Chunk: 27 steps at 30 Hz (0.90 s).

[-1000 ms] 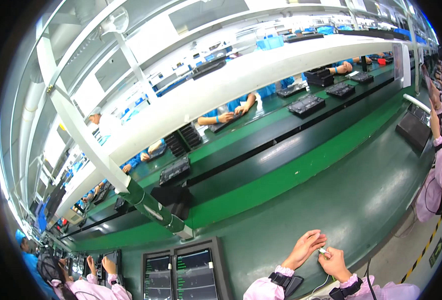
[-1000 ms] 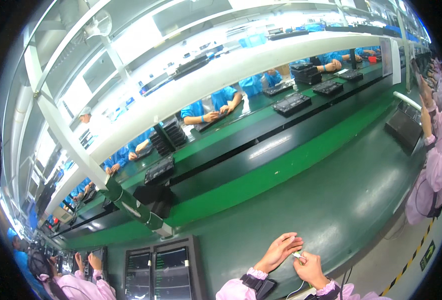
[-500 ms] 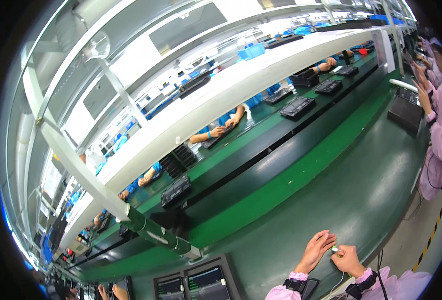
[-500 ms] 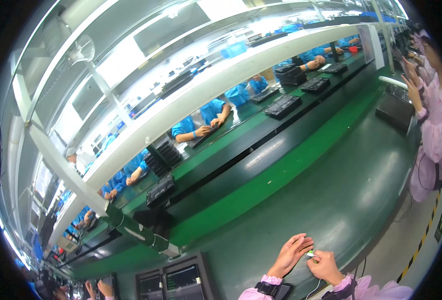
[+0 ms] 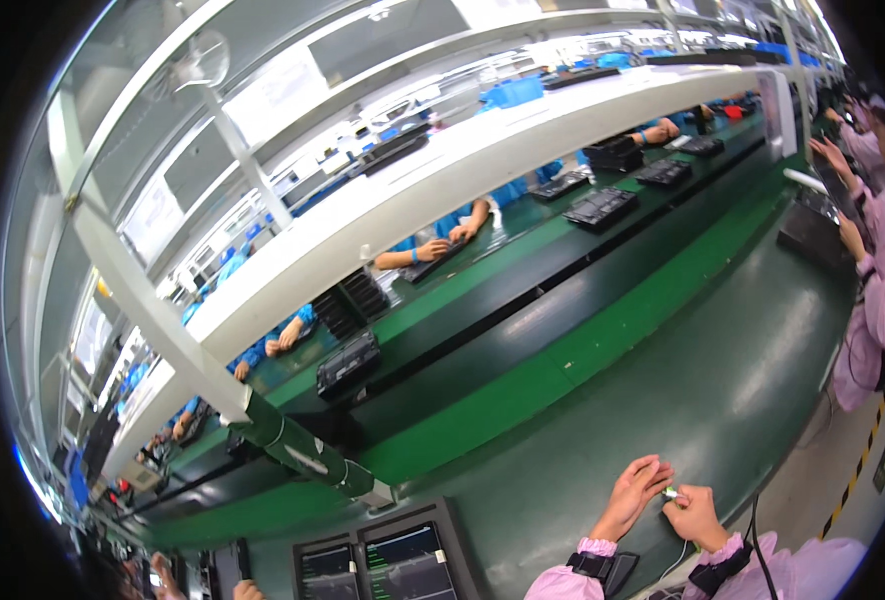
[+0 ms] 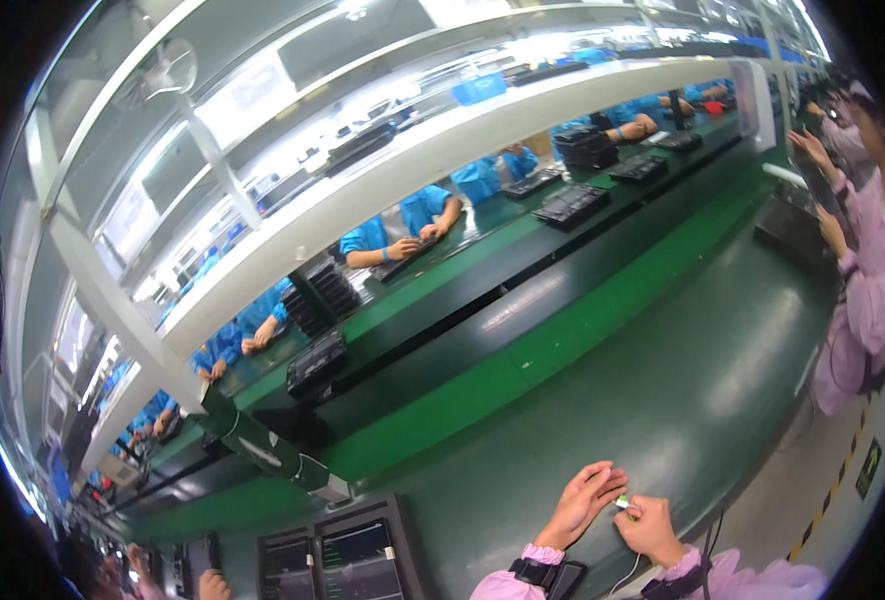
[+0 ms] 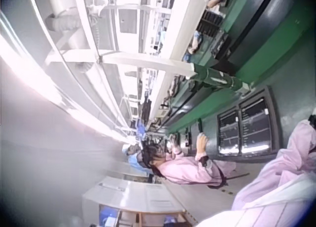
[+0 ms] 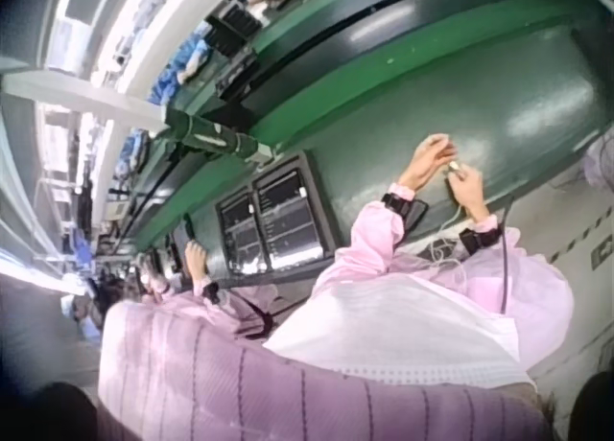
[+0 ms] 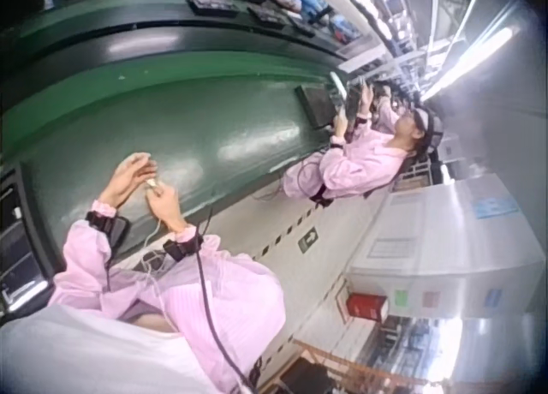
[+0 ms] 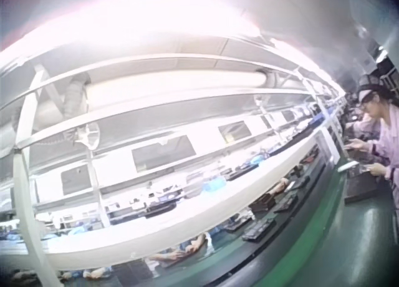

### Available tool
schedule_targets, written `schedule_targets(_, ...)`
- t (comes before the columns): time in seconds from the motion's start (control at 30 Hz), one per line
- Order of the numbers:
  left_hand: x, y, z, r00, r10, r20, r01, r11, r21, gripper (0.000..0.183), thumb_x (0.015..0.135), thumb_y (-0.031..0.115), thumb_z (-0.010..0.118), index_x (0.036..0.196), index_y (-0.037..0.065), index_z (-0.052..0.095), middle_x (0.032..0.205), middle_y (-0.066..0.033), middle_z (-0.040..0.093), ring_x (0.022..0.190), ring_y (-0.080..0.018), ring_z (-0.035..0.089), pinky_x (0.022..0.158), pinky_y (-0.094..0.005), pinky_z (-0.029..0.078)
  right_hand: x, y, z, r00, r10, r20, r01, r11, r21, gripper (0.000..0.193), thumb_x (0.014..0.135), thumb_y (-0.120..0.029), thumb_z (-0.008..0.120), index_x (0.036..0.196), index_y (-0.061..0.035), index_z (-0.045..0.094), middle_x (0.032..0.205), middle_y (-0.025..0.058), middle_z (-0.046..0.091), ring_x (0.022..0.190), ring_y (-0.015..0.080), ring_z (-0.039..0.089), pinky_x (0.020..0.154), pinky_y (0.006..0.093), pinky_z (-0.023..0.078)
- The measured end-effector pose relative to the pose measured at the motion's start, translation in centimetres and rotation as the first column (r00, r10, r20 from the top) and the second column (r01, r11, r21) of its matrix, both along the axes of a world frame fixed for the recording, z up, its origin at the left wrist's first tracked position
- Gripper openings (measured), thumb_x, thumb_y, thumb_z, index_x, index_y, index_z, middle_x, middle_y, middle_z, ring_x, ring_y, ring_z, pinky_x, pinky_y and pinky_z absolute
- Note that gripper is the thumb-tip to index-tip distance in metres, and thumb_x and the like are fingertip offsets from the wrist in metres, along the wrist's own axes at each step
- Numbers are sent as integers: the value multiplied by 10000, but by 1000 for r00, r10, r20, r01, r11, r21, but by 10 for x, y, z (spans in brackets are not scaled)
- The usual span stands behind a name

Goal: The recorder is testing the functionality of multiple tablet computers on a factory assembly line, including plugging in charging cables and interacting with diagnostic software on the screens.

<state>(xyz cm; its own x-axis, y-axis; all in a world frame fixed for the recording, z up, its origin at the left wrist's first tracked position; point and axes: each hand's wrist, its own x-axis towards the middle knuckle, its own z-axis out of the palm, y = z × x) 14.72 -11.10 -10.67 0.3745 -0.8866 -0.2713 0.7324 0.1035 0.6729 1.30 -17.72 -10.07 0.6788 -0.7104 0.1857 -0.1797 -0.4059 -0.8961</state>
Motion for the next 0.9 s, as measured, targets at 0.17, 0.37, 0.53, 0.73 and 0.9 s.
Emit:
schedule_targets(0.17,1,13,-2,998,-2,66,1,1000,13,347,932,176,487,1217,-6,409,1170,-178,501,1122,-255,499,974,-357,422,2,9,0,999,0,49,0,1000,7,261,604,-61,579,516,-10,338,441,95,330,446,104,289,403,307,263)
schedule_targets(0.37,-5,14,3,998,-13,59,10,998,59,368,941,184,468,1249,2,385,1171,-163,502,1118,-242,501,967,-349,424,-9,11,13,991,112,71,-118,990,78,200,797,-90,581,665,4,465,535,108,417,490,147,375,459,325,344)
schedule_targets(0.53,-7,6,-1,998,-44,43,41,997,69,357,949,187,446,1254,10,387,1167,-162,506,1107,-253,509,966,-357,423,-16,-10,4,989,135,54,-141,983,118,238,625,-44,581,524,-10,368,440,135,372,373,198,341,394,328,316)
schedule_targets(0.73,-15,2,8,983,170,76,-173,984,32,349,948,183,446,1244,8,391,1156,-176,509,1094,-264,515,980,-394,410,-13,-18,8,957,251,145,-271,952,141,247,651,-41,576,531,-17,362,457,145,402,369,272,398,404,334,341)
schedule_targets(0.9,-23,8,-2,939,334,80,-335,942,0,334,939,172,466,1219,-3,412,1148,-184,511,1087,-268,519,967,-395,424,-14,-11,4,946,300,122,-315,940,131,257,653,-37,571,527,-27,347,454,135,393,368,273,410,409,344,348)
